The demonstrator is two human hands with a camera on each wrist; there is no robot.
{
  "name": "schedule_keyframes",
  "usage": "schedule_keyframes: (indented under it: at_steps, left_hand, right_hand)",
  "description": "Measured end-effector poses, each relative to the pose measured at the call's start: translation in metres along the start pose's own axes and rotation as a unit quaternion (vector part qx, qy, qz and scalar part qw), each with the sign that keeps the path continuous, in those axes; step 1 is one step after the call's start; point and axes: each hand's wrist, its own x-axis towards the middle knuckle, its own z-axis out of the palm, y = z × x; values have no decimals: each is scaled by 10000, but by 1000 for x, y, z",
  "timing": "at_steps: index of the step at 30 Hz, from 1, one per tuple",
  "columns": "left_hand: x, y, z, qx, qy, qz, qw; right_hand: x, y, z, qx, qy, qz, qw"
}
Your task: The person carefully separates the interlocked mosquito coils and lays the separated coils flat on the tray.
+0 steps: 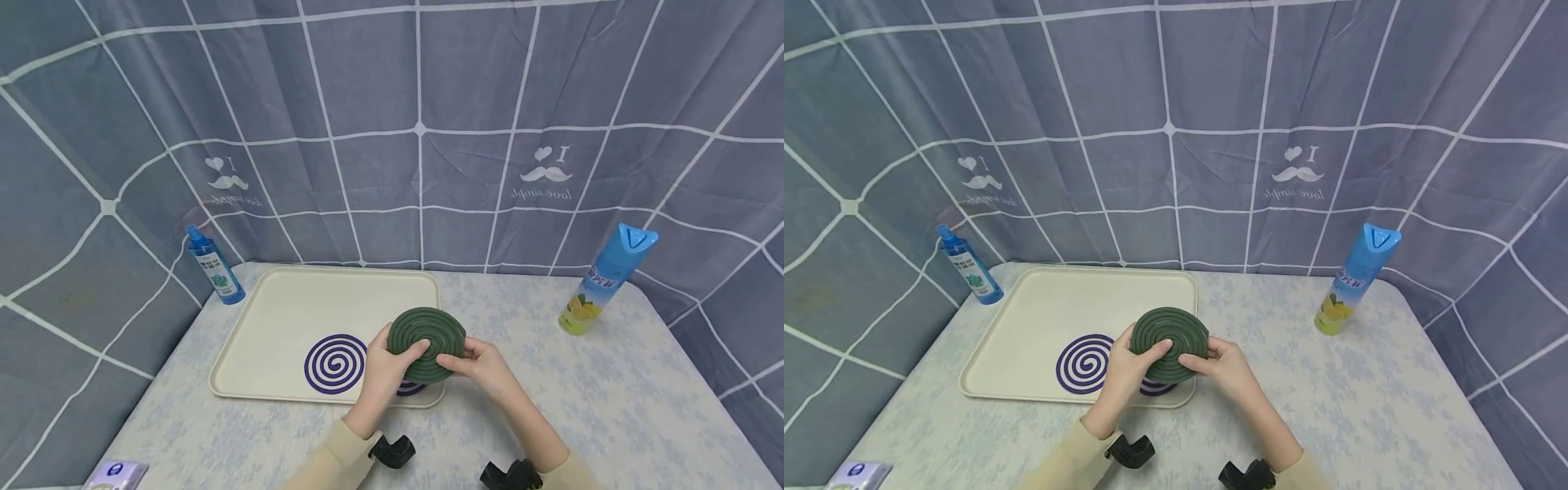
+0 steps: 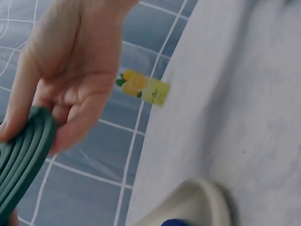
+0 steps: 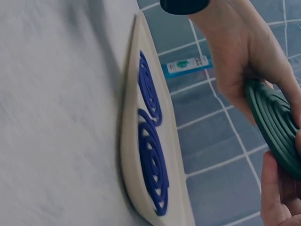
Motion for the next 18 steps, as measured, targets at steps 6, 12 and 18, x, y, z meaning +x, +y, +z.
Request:
schedule_keyframes:
  at_steps: [6,12,18]
  left_hand:
    - [-4,-2,-2,-81,263,88,9996]
    - [-7,-2,-7,230,46,6,9997]
    - [-10,-4,-9,616,-97,41,9980]
  right_hand:
    - [-1,0,6,-193,33,70,9998]
    - [-3,-6,4,-333,840,-10,9959]
    - [-6,-10,0,-592,1407,-524,9869]
